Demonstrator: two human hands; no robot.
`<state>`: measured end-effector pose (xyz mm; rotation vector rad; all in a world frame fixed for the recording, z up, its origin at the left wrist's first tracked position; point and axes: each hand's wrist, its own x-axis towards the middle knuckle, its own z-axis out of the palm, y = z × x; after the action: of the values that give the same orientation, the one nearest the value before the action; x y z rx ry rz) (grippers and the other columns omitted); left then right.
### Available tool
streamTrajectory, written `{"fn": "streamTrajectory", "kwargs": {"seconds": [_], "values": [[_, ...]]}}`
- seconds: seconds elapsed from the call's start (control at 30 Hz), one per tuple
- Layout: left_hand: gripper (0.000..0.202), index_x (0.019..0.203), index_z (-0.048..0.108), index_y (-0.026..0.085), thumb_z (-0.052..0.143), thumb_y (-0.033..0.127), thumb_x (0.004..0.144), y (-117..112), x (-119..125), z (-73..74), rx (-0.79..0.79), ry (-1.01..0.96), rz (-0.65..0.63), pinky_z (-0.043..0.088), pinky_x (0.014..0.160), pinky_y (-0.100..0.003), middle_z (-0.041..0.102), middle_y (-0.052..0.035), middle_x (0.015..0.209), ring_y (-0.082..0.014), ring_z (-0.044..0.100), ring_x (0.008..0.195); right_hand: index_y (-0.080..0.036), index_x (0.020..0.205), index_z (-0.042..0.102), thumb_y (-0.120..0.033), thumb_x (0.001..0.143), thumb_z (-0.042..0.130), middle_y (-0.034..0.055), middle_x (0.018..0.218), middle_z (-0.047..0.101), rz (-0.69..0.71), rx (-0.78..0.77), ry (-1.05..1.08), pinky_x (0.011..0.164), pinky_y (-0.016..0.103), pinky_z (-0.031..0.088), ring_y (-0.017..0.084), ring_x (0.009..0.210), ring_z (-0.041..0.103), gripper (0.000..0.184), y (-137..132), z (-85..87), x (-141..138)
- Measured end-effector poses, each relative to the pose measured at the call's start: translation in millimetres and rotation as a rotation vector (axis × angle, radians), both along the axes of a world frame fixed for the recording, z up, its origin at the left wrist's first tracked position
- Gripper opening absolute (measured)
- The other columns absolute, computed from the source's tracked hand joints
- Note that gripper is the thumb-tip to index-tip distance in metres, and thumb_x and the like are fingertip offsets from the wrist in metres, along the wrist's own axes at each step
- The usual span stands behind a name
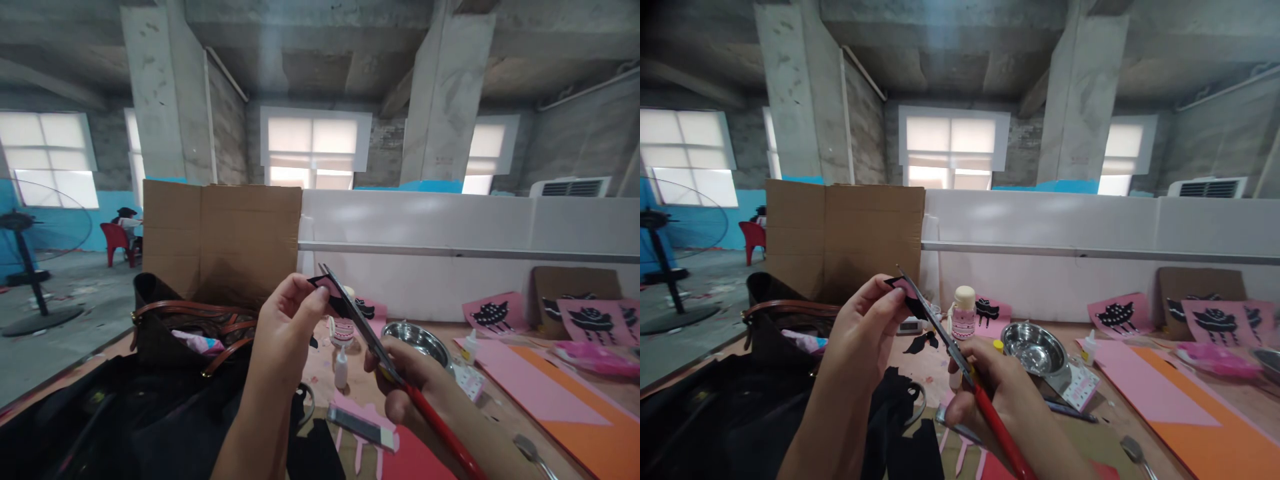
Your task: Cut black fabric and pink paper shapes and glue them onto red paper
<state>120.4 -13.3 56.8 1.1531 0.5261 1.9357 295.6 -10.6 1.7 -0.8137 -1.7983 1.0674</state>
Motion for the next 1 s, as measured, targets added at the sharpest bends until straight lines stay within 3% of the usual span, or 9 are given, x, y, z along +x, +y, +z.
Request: {"fn": "streamTrajectory", "kwargs": {"seconds": [0.37, 0.6, 0.8, 1.0], "values": [[0.017, 0.071, 0.060, 0.018, 0.075, 0.024, 0.076, 1.7, -1.6, -0.2, -0.004, 0.012, -0.008, 0.051, 0.062, -0.020, 0.068, 0.0043, 0.067, -0.0092, 0.062, 0.059, -0.022, 0.090, 0.056, -0.077, 0.081, 0.064, -0.0067, 0.054, 0.045, 0.056, 0.055, -0.091, 0.059, 0.025, 0.034, 0.012, 0.058, 0.044, 0.056, 2.4, 0.2, 5.0], [0.018, 0.070, 0.060, 0.019, 0.075, 0.026, 0.077, 3.7, -2.8, -1.3, -0.012, 0.023, -0.003, 0.050, 0.061, -0.020, 0.067, 0.0040, 0.066, -0.0088, 0.062, 0.057, -0.022, 0.091, 0.054, -0.075, 0.082, 0.064, -0.0071, 0.054, 0.043, 0.102, 0.069, -0.085, 0.054, 0.025, 0.028, 0.012, 0.055, 0.041, 0.055, 4.9, -3.2, 9.7], [0.019, 0.069, 0.060, 0.018, 0.076, 0.027, 0.075, 5.6, -3.4, -1.7, -0.003, 0.016, -0.006, 0.051, 0.063, -0.020, 0.069, 0.0029, 0.068, -0.0097, 0.063, 0.061, -0.021, 0.088, 0.055, -0.079, 0.081, 0.061, -0.0083, 0.054, 0.037, 0.084, 0.114, -0.096, 0.055, 0.025, 0.031, 0.011, 0.053, 0.037, 0.059, 4.7, -0.3, 6.8], [0.019, 0.069, 0.060, 0.018, 0.076, 0.026, 0.076, 4.3, -3.5, -0.3, -0.010, 0.012, -0.026, 0.049, 0.063, -0.019, 0.066, 0.0032, 0.067, -0.0090, 0.060, 0.061, -0.021, 0.087, 0.059, -0.082, 0.075, 0.064, -0.0057, 0.053, 0.045, 0.012, 0.082, -0.056, 0.054, 0.025, 0.032, 0.012, 0.054, 0.041, 0.062, -2.4, 5.8, 1.9]]}}
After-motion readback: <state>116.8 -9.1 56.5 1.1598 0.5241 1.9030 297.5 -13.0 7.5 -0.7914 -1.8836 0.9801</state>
